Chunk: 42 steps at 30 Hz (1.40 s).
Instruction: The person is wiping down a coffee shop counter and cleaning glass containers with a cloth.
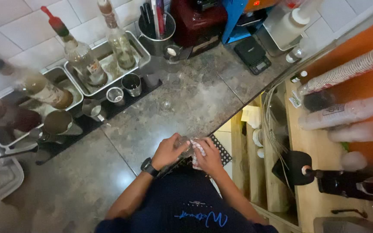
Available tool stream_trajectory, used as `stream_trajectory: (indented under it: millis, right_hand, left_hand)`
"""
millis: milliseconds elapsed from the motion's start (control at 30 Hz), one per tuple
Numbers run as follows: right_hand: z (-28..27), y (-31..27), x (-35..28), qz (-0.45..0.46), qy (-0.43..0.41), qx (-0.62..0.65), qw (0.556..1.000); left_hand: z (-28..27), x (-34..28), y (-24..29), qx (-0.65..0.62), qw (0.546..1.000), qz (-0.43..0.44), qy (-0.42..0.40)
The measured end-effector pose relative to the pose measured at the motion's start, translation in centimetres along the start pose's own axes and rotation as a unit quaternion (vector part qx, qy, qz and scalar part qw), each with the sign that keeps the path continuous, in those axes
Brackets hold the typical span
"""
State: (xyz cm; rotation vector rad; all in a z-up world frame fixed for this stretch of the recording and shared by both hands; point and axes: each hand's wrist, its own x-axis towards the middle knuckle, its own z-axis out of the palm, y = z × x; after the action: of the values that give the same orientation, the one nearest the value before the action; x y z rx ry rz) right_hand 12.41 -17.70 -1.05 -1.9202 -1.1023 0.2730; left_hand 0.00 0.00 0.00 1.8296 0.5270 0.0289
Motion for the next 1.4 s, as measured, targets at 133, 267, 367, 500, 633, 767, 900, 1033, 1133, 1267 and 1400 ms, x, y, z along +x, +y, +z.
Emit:
stream_trajectory:
  millis: [133,267,367,500,633,767,900,1033,1133,1267,1400]
  right_hand:
    - [-0.4,-1.7,0.3,0.085,-0.047,-0.176,0.980]
    - [-1.2,-3.8,1.3,0.190,-0.115,-0.064,0.973]
    - [-1.4,-2.6,1.1,0.127,-0.142,-0.051,0.980]
    - [-1.1,-2.6,1.5,0.101,-0.081,-0.099,0.987]
    - [-0.4,-3.7,1.4,0.030,-0.001,-0.070,0.997]
    - [-0.3,-3.7,1.5,-0.040,-0.009,-0.117,0.992]
    - [0.2,-2.6,1.4,-0.030,-0.015,-0.109,0.994]
    - [0.8,-2.9,2.3,-0.006,0.023,-0.062,0.998]
    - [1.3,-3.7,1.9,-0.038,-0.004,-0.087,0.995]
    - [3.4,-1.3,0.5,-0.050,-0.010,-0.022,0.998]
    - [4.2,-2.7,1.9,0.111,-0.016,0.170,0.979]
  left_hand:
    - [0.2,-0.1,2.5,0.095,0.995,-0.013,-0.002]
    - [-0.3,0.0,3.6,0.132,0.990,-0.040,0.006]
    - [-0.9,0.9,1.3,0.164,0.986,-0.015,0.034]
    - [-1.1,0.3,2.9,0.193,0.981,-0.033,0.013]
    - [-0.6,0.6,2.5,0.093,0.994,0.006,0.050]
    - [0.3,1.2,-0.4,-0.009,0.992,-0.037,0.123]
    - [0.2,0.7,0.2,-0.002,0.988,-0.072,0.138]
    - [1.1,1.3,-1.8,-0.058,0.994,-0.035,0.080]
    - [0.1,1.0,0.0,-0.158,0.983,-0.046,0.076]
    - [1.0,1.5,-3.3,-0.295,0.936,-0.188,0.043]
    - [1.0,-0.5,4.3,-0.242,0.963,-0.099,0.067]
